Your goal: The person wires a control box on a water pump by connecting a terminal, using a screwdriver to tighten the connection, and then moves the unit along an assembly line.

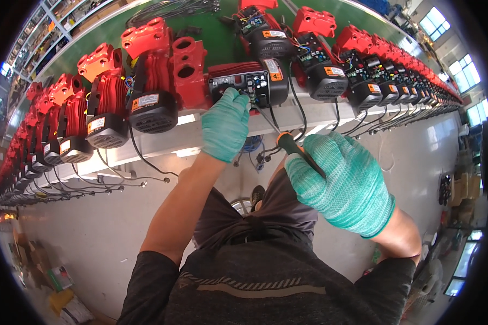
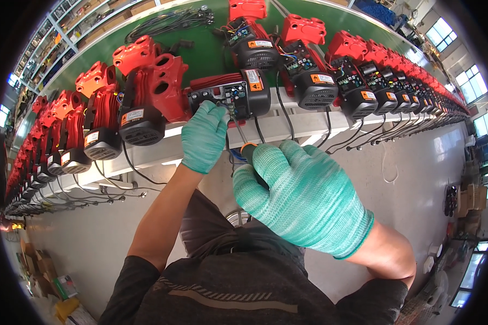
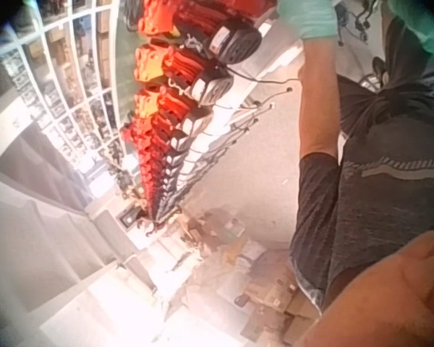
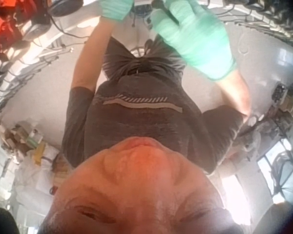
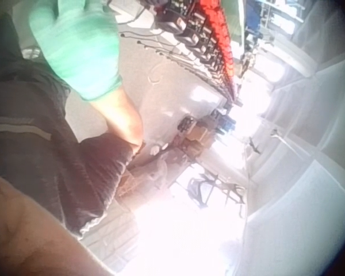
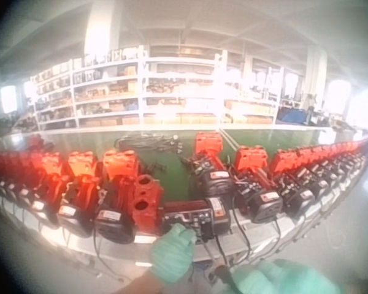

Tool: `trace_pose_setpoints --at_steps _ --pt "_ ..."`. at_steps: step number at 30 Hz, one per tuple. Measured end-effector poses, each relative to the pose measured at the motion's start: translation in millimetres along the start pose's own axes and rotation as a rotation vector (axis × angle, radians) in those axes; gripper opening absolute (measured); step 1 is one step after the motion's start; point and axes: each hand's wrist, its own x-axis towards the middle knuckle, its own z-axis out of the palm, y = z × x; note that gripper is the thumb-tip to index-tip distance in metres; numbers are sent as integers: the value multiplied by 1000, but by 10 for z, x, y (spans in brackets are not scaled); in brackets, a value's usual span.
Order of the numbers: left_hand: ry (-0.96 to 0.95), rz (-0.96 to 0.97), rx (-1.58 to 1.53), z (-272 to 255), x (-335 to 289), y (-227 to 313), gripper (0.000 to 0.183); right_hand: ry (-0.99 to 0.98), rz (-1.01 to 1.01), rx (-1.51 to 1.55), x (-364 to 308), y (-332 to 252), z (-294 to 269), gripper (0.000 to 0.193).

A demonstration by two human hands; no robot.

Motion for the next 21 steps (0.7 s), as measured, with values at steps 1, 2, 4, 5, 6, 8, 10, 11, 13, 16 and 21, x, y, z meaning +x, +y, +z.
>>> trace_pose_setpoints --at_steps 1,2,4,5,6,8,10,11,13,16,21 --pt "3 -5 1 1 -2 -16 14 -2 -5 1 13 -6 -16 35" --pt "-2 30 27 6 9 -25 14 -15 -30 -45 25 -10 -39 36" --pt "-3 62 50 7 18 -21 14 -31 -59 -95 33 -15 -72 37" --pt "-19 27 52 1 3 -12 14 -101 -60 -145 25 -12 -77 38" --pt "-34 -8 54 -4 -6 -10 15 -170 -61 -196 17 -10 -82 40" --pt "-27 -7 40 -3 -9 -26 14 -145 -44 -194 -25 -13 -70 40" --pt "-21 -2 25 -2 -7 -28 14 -119 -24 -194 -4 -16 -37 40" --pt "-24 -6 19 0 -5 -23 14 25 -70 -134 39 -19 -14 38" --pt "-26 -8 10 10 1 -12 14 168 -116 -77 50 9 28 36" --pt "-37 -35 -4 21 5 -18 14 143 -227 -207 -7 43 42 30" --pt "-69 -52 29 16 -16 -24 14 -155 -13 -164 24 -81 -114 37"
